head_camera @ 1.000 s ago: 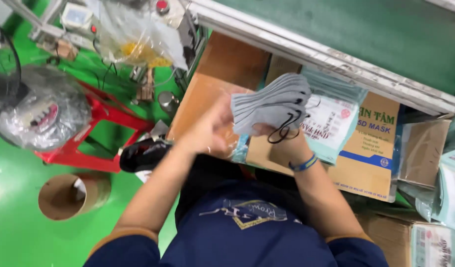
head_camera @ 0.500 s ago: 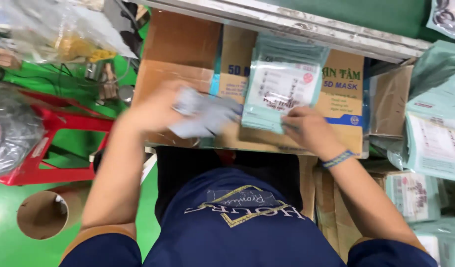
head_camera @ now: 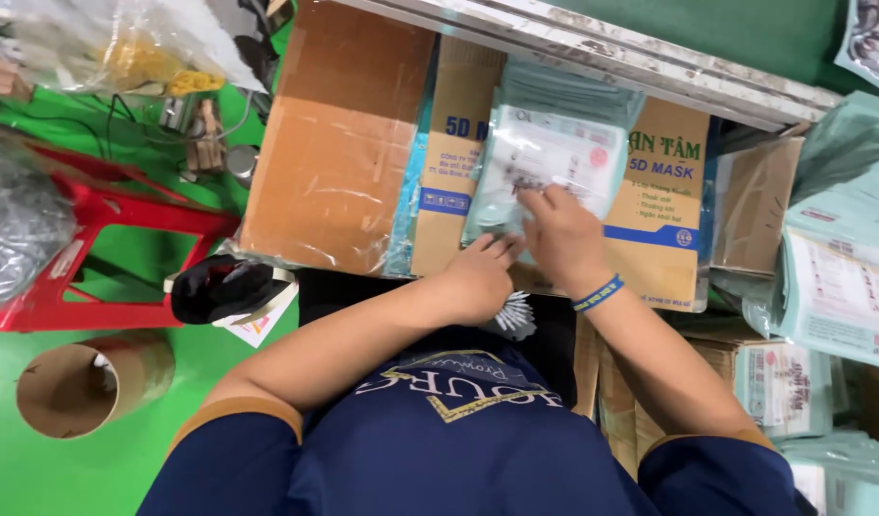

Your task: The person is counting and packaging face masks at a manufacturing facility.

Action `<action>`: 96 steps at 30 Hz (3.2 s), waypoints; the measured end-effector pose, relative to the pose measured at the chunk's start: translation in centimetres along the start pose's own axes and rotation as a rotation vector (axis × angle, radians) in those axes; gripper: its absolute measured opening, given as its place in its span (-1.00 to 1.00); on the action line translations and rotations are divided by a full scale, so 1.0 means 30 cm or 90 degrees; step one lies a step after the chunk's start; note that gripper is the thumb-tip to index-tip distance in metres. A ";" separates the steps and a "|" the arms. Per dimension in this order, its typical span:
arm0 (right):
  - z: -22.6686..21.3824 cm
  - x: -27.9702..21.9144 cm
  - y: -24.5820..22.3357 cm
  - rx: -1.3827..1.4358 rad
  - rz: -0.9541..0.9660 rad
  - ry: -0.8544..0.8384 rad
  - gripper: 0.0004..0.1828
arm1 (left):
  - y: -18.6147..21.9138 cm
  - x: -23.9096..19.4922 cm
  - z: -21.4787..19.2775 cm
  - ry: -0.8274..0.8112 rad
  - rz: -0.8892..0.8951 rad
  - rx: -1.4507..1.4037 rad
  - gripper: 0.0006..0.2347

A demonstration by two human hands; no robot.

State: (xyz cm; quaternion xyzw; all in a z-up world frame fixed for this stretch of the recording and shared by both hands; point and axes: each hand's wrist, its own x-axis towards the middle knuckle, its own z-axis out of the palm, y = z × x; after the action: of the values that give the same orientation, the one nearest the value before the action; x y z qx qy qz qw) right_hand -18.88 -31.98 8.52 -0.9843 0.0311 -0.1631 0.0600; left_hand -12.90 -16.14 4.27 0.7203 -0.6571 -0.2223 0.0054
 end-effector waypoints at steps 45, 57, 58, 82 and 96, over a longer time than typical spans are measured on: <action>-0.029 0.015 -0.187 0.257 0.031 0.133 -0.31 | -0.223 0.114 -0.019 0.734 -0.223 -0.972 -0.77; -0.173 -0.078 -0.280 0.295 -0.023 0.100 -0.31 | -0.081 0.012 0.049 0.337 0.021 -1.602 -0.74; -0.260 -0.044 -0.270 0.302 -0.078 0.099 -0.41 | -0.058 -0.034 0.023 0.296 0.020 -1.341 -0.73; -0.271 -0.075 -0.024 0.587 0.066 -0.061 -0.84 | -0.035 -0.278 -0.287 0.526 0.008 -0.297 -0.87; -0.326 -0.097 0.210 0.618 0.378 0.132 -0.82 | -0.118 -0.123 -0.497 0.453 0.098 -0.254 -0.84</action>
State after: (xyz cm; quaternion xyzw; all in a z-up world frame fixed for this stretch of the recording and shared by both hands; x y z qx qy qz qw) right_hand -25.06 -39.03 15.99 -0.7722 0.2330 -0.2303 0.5445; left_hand -4.80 -16.40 17.80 0.6860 -0.6101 -0.0815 0.3880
